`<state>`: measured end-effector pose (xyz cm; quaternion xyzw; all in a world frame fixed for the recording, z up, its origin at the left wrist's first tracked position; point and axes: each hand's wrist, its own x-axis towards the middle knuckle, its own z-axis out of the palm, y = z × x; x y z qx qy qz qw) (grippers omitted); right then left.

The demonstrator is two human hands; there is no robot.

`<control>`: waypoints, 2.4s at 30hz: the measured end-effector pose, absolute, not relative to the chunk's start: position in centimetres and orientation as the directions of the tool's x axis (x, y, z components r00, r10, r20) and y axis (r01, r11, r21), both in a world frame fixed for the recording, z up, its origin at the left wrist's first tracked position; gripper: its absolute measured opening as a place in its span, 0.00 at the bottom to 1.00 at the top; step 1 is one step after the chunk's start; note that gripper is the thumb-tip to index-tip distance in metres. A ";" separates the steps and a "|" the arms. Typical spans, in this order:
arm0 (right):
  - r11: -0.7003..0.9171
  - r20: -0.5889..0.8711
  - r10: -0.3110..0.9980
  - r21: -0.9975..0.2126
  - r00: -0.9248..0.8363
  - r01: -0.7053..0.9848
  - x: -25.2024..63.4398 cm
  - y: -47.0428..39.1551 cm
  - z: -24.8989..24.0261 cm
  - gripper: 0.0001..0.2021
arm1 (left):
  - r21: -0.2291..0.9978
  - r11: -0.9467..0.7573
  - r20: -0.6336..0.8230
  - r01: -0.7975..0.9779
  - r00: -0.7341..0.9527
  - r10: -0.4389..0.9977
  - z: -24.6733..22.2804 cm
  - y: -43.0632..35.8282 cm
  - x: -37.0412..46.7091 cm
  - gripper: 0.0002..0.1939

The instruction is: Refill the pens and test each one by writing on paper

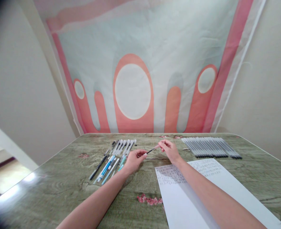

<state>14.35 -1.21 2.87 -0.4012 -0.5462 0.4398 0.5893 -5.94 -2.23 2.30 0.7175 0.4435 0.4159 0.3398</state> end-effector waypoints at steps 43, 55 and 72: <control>0.275 0.268 0.928 -0.961 -0.260 -0.010 11.7 -3.0 2.8 0.14 | 0.965 -0.257 0.230 0.054 0.294 0.928 3.2 -2.9 -5.2 0.14; 0.233 0.232 0.940 -0.972 -0.251 -0.026 11.8 -3.4 3.5 0.16 | 0.968 -0.252 0.241 0.016 0.240 0.940 2.9 -3.0 -4.9 0.16; 0.211 0.203 0.943 -0.977 -0.265 0.004 11.8 -3.2 3.0 0.16 | 0.938 -0.328 0.303 0.111 0.196 0.933 2.5 -3.0 -4.8 0.15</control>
